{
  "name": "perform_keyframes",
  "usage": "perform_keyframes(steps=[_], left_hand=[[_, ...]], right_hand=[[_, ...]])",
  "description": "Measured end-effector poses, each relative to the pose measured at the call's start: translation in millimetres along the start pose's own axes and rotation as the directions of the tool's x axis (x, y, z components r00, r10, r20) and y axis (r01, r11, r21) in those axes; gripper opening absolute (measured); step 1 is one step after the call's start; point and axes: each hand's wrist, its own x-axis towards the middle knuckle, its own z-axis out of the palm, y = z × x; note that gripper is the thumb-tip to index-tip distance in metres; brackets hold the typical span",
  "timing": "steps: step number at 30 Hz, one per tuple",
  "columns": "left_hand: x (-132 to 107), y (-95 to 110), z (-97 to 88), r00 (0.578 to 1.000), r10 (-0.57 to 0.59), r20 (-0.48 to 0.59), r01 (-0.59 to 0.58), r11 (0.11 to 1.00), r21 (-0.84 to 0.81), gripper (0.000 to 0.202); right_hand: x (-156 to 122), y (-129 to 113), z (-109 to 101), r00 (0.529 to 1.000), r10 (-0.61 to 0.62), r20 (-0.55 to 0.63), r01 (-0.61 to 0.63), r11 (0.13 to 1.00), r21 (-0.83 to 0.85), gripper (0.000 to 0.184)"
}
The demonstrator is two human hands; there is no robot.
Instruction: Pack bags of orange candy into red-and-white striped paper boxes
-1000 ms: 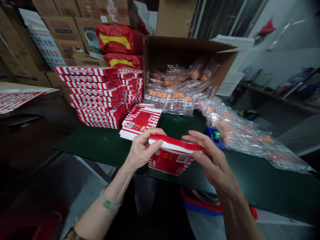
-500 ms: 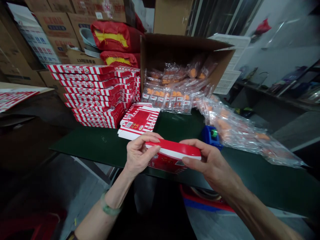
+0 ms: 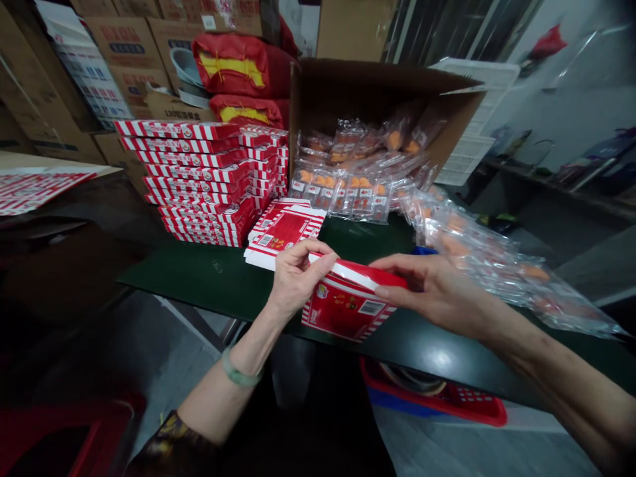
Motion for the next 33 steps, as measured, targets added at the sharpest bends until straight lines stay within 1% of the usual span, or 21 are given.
perform_keyframes(steps=[3, 5, 6, 8, 9, 12, 14, 17, 21, 24, 26, 28, 31, 32, 33], left_hand=[[-2.4, -1.6, -0.8, 1.0, 0.018, -0.002, -0.018, 0.999, -0.026, 0.005], [-6.1, -1.7, -0.2, 0.999, 0.04, -0.016, -0.041, 0.998, -0.046, 0.005], [-7.8, -1.8, 0.3, 0.999, 0.046, -0.023, -0.047, 0.997, -0.056, 0.006], [-9.7, -2.3, 1.2, 0.999, 0.042, -0.031, -0.045, 0.996, -0.08, 0.007], [-9.6, -2.8, 1.5, 0.999, 0.035, -0.032, -0.038, 0.995, -0.093, 0.007], [-6.1, -4.5, 1.9, 1.0, 0.014, -0.02, -0.016, 0.99, -0.137, 0.005], [-3.0, -5.4, 1.8, 1.0, 0.014, -0.001, -0.014, 0.989, -0.149, 0.004], [-0.6, -6.5, 1.3, 0.999, 0.04, 0.013, -0.038, 0.987, -0.158, 0.004], [-2.6, -7.7, 0.2, 0.996, 0.084, 0.002, -0.083, 0.988, -0.13, 0.009], [-5.6, -6.5, -1.1, 0.99, 0.14, 0.017, -0.139, 0.988, -0.07, 0.014], [-7.3, -5.4, -2.2, 0.977, 0.213, 0.029, -0.213, 0.977, -0.002, 0.014], [-8.7, -5.5, -3.8, 0.952, 0.304, 0.034, -0.306, 0.948, 0.085, 0.014], [-10.0, -9.0, -8.1, 0.891, 0.45, 0.063, -0.453, 0.868, 0.202, 0.017], [-10.2, -10.7, -10.1, 0.866, 0.492, 0.094, -0.5, 0.835, 0.23, 0.017], [-10.1, -12.2, -12.2, 0.839, 0.529, 0.129, -0.543, 0.8, 0.254, 0.018]], right_hand=[[-4.0, 2.2, 3.4, 0.997, -0.069, -0.042, 0.06, 0.98, -0.187, 0.021], [-6.3, 3.9, 6.9, 0.99, -0.114, -0.086, 0.089, 0.963, -0.255, 0.018], [-6.7, 4.9, 8.3, 0.985, -0.137, -0.104, 0.105, 0.959, -0.264, 0.017], [-5.9, 7.1, 9.0, 0.981, -0.152, -0.12, 0.123, 0.966, -0.226, 0.016], [-4.8, 8.1, 8.1, 0.983, -0.141, -0.114, 0.119, 0.977, -0.179, 0.016], [-0.6, 10.2, 2.7, 0.996, -0.078, -0.048, 0.077, 0.997, -0.021, 0.022], [1.1, 10.2, -0.7, 0.996, -0.089, -0.023, 0.089, 0.996, -0.009, 0.025], [-0.4, 9.1, -1.6, 0.983, -0.183, -0.033, 0.176, 0.974, -0.146, 0.025], [-7.5, 10.1, 5.7, 0.955, -0.294, -0.037, 0.258, 0.887, -0.384, 0.029], [-12.3, 14.8, 13.7, 0.915, -0.394, -0.087, 0.312, 0.827, -0.467, 0.031], [-14.8, 19.2, 17.9, 0.878, -0.464, -0.114, 0.359, 0.797, -0.486, 0.032], [-17.2, 24.6, 20.9, 0.845, -0.517, -0.14, 0.398, 0.78, -0.483, 0.034], [-20.4, 35.8, 27.4, 0.817, -0.556, -0.153, 0.442, 0.774, -0.453, 0.039], [-20.9, 40.3, 31.4, 0.815, -0.551, -0.178, 0.431, 0.782, -0.45, 0.042], [-20.7, 45.1, 36.5, 0.807, -0.543, -0.232, 0.408, 0.796, -0.447, 0.045]])
